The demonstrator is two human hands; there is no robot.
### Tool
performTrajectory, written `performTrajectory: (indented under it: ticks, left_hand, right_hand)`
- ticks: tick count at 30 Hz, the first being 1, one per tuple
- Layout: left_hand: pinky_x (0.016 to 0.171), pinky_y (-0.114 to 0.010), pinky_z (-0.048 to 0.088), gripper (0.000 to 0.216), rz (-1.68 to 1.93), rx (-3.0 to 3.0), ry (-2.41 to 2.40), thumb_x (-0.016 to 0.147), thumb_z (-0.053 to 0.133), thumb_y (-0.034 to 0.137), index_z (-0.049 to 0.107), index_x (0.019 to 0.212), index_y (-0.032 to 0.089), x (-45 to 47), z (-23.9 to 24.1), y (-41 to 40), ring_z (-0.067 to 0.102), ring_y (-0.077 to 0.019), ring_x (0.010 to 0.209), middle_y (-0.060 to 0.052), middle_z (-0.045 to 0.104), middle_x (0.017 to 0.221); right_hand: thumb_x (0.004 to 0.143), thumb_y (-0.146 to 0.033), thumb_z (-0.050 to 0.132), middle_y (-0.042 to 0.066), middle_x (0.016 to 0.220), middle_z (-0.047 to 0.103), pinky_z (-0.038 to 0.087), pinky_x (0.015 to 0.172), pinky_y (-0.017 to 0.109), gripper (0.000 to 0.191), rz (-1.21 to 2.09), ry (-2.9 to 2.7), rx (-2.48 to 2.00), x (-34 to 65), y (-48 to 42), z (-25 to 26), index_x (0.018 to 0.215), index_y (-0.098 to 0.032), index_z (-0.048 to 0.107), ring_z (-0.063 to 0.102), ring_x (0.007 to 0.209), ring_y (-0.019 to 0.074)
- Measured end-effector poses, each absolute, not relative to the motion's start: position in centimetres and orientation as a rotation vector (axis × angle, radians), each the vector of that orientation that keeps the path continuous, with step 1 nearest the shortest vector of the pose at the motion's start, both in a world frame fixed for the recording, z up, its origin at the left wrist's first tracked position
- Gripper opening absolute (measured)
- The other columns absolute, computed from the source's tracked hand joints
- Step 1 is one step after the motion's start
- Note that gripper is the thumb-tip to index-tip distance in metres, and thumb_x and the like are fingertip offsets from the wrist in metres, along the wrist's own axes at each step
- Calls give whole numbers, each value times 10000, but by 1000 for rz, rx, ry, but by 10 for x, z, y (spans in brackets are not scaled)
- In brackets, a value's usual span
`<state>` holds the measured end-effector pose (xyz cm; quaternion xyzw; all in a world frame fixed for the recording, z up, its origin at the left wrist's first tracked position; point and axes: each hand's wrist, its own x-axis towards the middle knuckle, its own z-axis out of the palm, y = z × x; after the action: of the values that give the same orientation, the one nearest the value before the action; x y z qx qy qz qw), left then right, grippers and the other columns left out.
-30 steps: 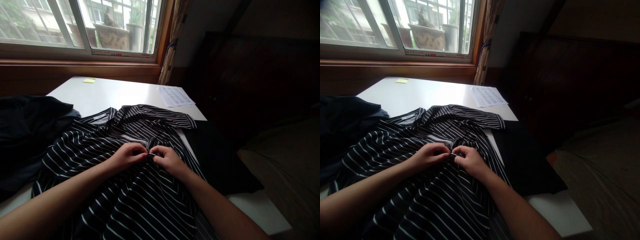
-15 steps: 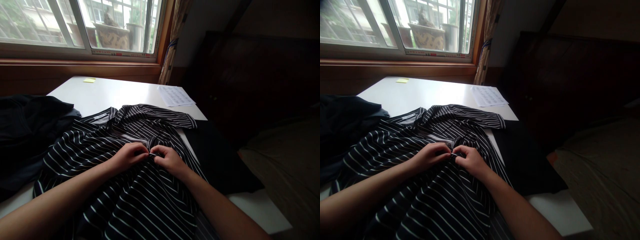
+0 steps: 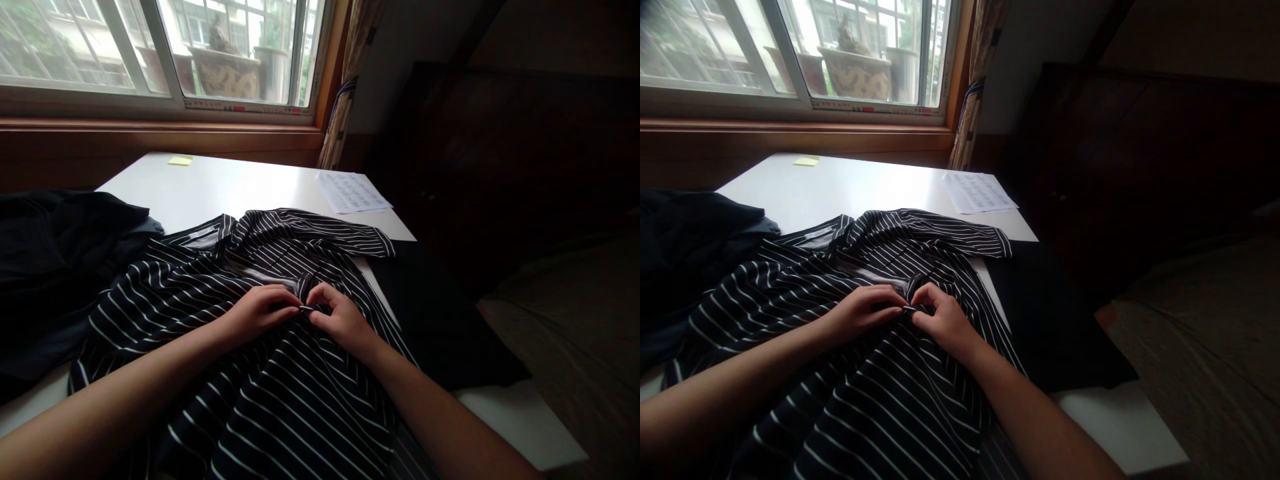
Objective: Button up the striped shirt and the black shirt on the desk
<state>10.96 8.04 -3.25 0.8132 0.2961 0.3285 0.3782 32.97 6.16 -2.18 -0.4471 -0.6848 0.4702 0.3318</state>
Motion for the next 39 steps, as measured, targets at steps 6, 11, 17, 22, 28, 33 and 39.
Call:
performTrajectory:
  ticks: [6,11,17,22,28,33,39]
  left_hand:
    - [740,-216,475,223,826,2062,768,951,612,348,709,993,151,108,-33,81,615,-145,823,-60,660,899]
    - [734,-212,469,200,828,2064,777,947,621,336,707,965,156,108,-35,81,612,-138,815,-50,654,888]
    - [724,-205,464,193,835,2067,774,945,626,327,704,957,151,108,-36,80,608,-134,805,-50,650,884]
    - [705,-187,447,157,852,2080,769,941,633,295,701,952,154,109,-35,80,595,-115,781,-34,642,860]
    - [692,-181,428,130,856,2101,785,947,619,252,694,925,148,110,-34,79,578,-102,759,-20,630,830]
    - [713,-180,429,116,845,2094,784,948,615,244,683,924,153,109,-33,77,574,-98,775,-12,625,845]
    - [744,-211,429,158,818,2076,785,973,566,273,672,968,156,109,-28,76,567,-119,810,-25,609,864]
  right_hand:
    - [770,-178,633,-25,827,622,450,760,266,123,1198,-1809,-1176,329,60,-19,878,-213,586,582,798,146]
    - [775,-174,632,-22,835,625,450,764,266,115,1174,-1851,-1176,331,61,-20,877,-214,595,585,800,146]
    - [785,-170,629,-16,859,635,457,791,276,122,1158,-1886,-1166,332,61,-22,892,-217,594,602,830,154]
    - [801,-168,623,-15,870,637,460,798,272,111,1129,-1918,-1155,332,61,-22,898,-215,595,607,841,151]
    - [808,-174,626,-22,866,639,466,793,271,106,1108,-1929,-1133,332,60,-23,900,-217,596,617,845,150]
    - [815,-196,633,-21,849,636,465,767,272,92,1102,-1928,-1149,332,60,-22,896,-216,596,613,821,150]
    - [839,-251,631,-24,824,616,450,726,260,84,1142,-1889,-1179,334,60,-21,891,-212,578,586,787,142]
